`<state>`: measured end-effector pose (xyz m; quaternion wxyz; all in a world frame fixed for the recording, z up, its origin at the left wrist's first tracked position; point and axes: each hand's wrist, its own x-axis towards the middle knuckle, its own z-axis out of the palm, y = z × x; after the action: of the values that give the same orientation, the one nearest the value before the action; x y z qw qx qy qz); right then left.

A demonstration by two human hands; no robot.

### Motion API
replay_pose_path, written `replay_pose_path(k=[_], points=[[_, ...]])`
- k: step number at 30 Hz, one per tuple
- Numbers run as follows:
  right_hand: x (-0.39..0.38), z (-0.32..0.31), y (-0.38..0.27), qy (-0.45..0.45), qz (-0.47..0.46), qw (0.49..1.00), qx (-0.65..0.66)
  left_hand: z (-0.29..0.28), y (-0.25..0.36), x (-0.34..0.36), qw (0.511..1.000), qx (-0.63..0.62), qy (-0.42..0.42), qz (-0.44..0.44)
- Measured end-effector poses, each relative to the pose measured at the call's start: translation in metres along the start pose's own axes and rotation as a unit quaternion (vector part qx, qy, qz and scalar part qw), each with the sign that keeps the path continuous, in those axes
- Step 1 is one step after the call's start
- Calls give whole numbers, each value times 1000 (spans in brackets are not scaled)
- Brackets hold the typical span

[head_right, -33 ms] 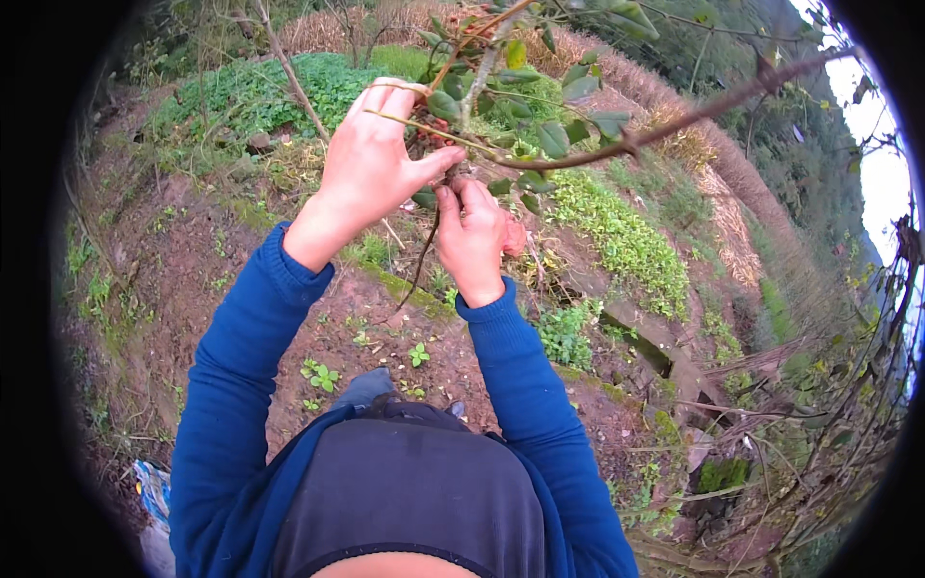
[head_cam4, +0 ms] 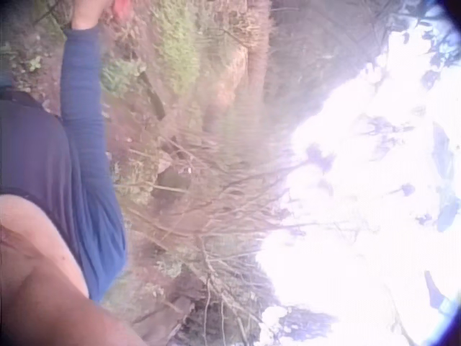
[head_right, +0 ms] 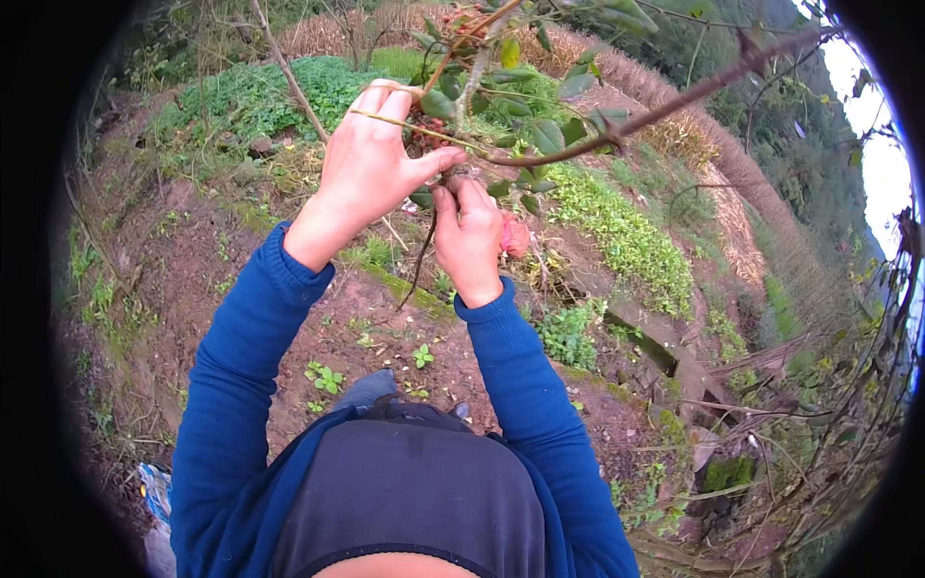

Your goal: The person picks small red berries from a tree branch by hand and places them into a white bowl on the ground. The person repeatedly reaches for clusters of berries, plucks them, and deposits them into the bowl.

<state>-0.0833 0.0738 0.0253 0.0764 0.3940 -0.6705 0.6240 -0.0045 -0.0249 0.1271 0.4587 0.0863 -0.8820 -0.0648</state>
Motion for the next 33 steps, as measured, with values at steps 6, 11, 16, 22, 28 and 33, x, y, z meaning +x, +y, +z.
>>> replay_pose_path(k=[6,11,16,22,28,33], points=[[-2,-7,-11,20,-20,1000,-10,10,5,3,999,-18,-8,-32],[-5,-11,-8,28,-48,998,-3,5,-7,2,989,-128,-63,-27],[-5,-7,-8,42,-69,997,1,2,-4,1,980,-190,-47,-43],[-4,-9,-7,44,-58,997,15,1,7,1,988,-133,-77,-12],[-5,-10,-10,42,-61,997,19,9,4,-1,995,-7,-3,103],[-5,-12,-11,49,-66,997,9,10,8,-3,994,6,5,105]])
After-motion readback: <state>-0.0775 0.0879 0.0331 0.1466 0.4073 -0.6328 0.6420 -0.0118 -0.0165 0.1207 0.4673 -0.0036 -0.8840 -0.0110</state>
